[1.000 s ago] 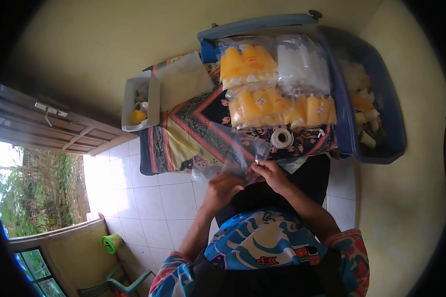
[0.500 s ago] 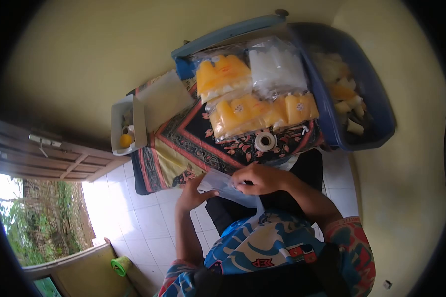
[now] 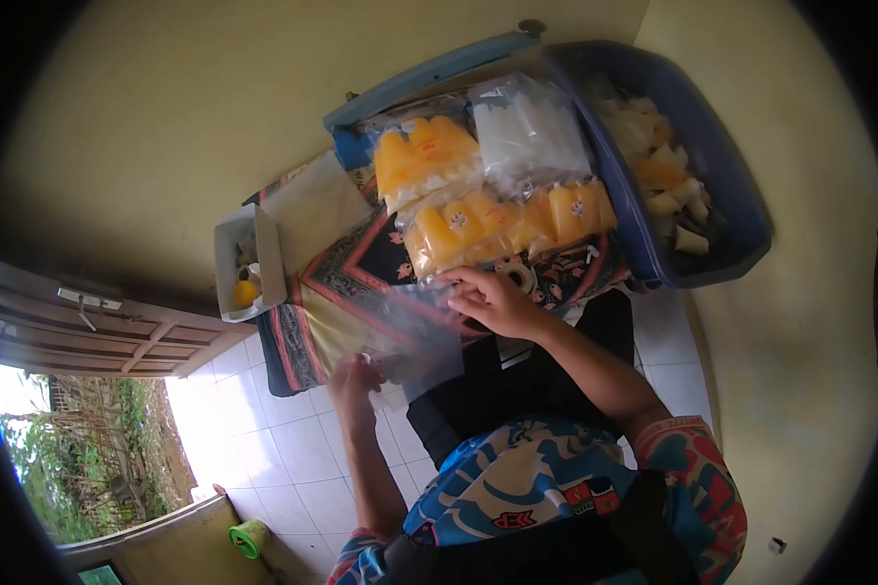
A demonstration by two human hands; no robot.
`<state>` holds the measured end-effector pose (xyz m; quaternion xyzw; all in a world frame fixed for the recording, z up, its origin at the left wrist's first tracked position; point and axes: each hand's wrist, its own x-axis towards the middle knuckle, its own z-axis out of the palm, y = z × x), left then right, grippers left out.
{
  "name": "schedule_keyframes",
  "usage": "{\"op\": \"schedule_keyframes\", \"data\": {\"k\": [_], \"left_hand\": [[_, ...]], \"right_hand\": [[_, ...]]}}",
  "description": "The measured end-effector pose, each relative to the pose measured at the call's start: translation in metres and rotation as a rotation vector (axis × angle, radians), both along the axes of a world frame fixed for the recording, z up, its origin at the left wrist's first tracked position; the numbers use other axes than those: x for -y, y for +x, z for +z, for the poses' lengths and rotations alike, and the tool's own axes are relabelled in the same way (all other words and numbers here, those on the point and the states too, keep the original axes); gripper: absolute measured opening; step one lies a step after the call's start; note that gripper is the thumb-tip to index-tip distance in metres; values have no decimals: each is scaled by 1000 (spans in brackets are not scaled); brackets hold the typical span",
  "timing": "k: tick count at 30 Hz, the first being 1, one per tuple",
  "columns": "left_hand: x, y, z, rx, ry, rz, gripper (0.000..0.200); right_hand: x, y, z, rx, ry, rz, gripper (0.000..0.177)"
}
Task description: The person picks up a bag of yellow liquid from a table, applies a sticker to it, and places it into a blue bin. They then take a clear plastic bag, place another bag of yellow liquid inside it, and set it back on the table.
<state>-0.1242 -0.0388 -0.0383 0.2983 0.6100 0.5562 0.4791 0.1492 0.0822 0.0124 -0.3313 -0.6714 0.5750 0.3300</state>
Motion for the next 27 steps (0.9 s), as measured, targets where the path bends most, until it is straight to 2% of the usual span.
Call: {"op": "schedule_keyframes", "data": {"k": [2, 3, 6, 7, 10, 11, 13, 14, 15, 17, 18, 19, 22, 23, 24, 27], "left_hand": [[-7, -9, -6, 112, 70, 79, 26], [-12, -9, -5, 171, 105, 115, 24], [-29, -4, 2, 120, 71, 260, 24], [-31, -3, 8, 65, 19, 258, 25], [-33, -10, -9, -58, 93, 146, 28], [-35, -17, -20, -94, 81, 162, 38], [-33, -22, -18, -400, 30, 124, 50], [-32, -22, -14, -555, 5, 109, 56], [-30, -6, 21, -564, -152, 61, 66], [-25, -8, 17, -887, -137, 103, 71], [-23, -10, 14, -1049, -127, 128, 74], [-22, -11, 11, -1073, 84, 225, 72], [-20, -7, 37, -1066, 108, -23, 57], [-20, 2, 44, -938, 67, -65, 39], [-21, 5, 40, -1008, 124, -128, 35], [-19, 18, 37, -918, 111, -290, 37]], "right_hand": [[-1, 3, 11, -126, -41, -33, 33], [1, 9, 34, -84, -104, -37, 31], [1, 34, 30, -37, -20, -24, 28], [6, 44, 37, -26, 35, -89, 21], [9, 85, 48, 133, 171, -154, 21], [9, 100, 59, 167, 197, -190, 20], [7, 135, 74, 293, 282, -296, 20], [3, 152, 79, 263, 285, -371, 20], [-4, 172, 84, 307, 288, -439, 19], [-25, 217, 89, 210, 202, -519, 21], [-46, 249, 91, 295, 229, -568, 22], [-67, 278, 96, 381, 257, -616, 23], [-108, 324, 85, 676, 275, -605, 25], [-120, 338, 78, 784, 291, -588, 26], [-130, 350, 70, 892, 307, -572, 27], [-151, 373, 41, 1219, 374, -510, 33]]}}
